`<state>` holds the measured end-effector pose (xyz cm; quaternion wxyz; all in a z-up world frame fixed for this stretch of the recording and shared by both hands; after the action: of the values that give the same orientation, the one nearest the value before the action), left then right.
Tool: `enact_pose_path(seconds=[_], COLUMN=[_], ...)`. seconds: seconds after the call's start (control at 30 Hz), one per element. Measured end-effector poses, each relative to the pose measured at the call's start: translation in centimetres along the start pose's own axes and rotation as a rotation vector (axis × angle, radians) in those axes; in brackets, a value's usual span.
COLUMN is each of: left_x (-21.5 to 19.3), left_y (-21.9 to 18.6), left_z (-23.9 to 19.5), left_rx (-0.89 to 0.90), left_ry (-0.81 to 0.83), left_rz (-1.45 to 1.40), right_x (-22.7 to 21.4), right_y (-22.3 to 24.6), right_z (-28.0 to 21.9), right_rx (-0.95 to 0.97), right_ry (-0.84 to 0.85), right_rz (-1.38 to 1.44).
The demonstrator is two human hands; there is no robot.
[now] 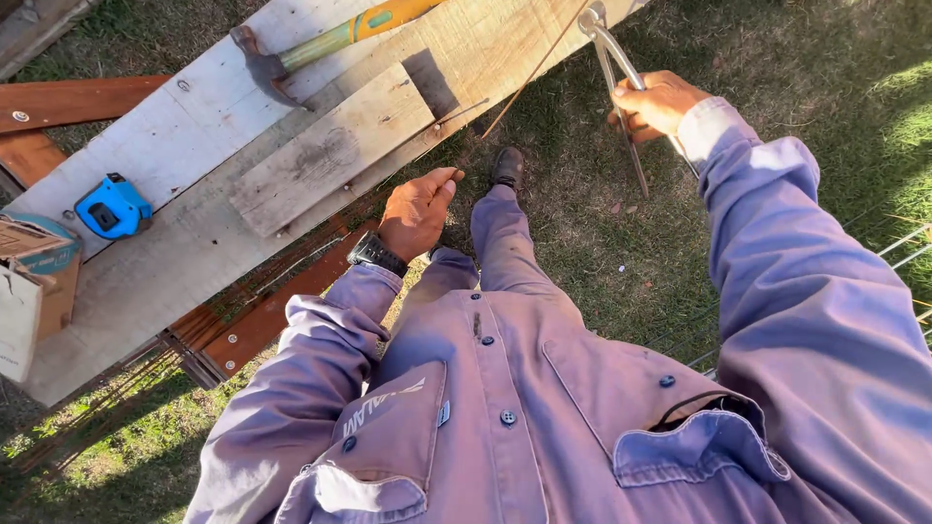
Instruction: The person uses locking pliers to twist a metal wire around a nail on a wooden plank. They repeatedly bend the wire, secure it with the pliers, and twist it to tighten the connection.
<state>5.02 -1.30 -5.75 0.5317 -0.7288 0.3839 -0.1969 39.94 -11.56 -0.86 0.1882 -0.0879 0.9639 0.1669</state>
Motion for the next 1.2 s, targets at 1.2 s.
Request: enact_pose_path(seconds=[1.2], left_x=[-0.6], left_y=[-1.7], left_z=[-7.1], left_rx=[-0.197], left_ry=[0.150], left_rz=[-0.558], right_x=[0.7], right_y=[4.1], right_z=[-0.3], right_rx=[-0.298], right_ry=[-0.161], right_rz=[0.397])
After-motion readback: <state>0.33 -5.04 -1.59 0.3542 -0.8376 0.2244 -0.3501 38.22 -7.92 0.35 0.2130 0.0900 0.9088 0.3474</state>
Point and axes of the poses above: each hand's wrist, its own z-axis towards the middle knuckle, its own x-axis out of the palm, y = z × x, the point moved 4 cm from there along z, towards the middle knuckle, and after that the axes turned 12 degrees about -z, right-handed, at the moved point
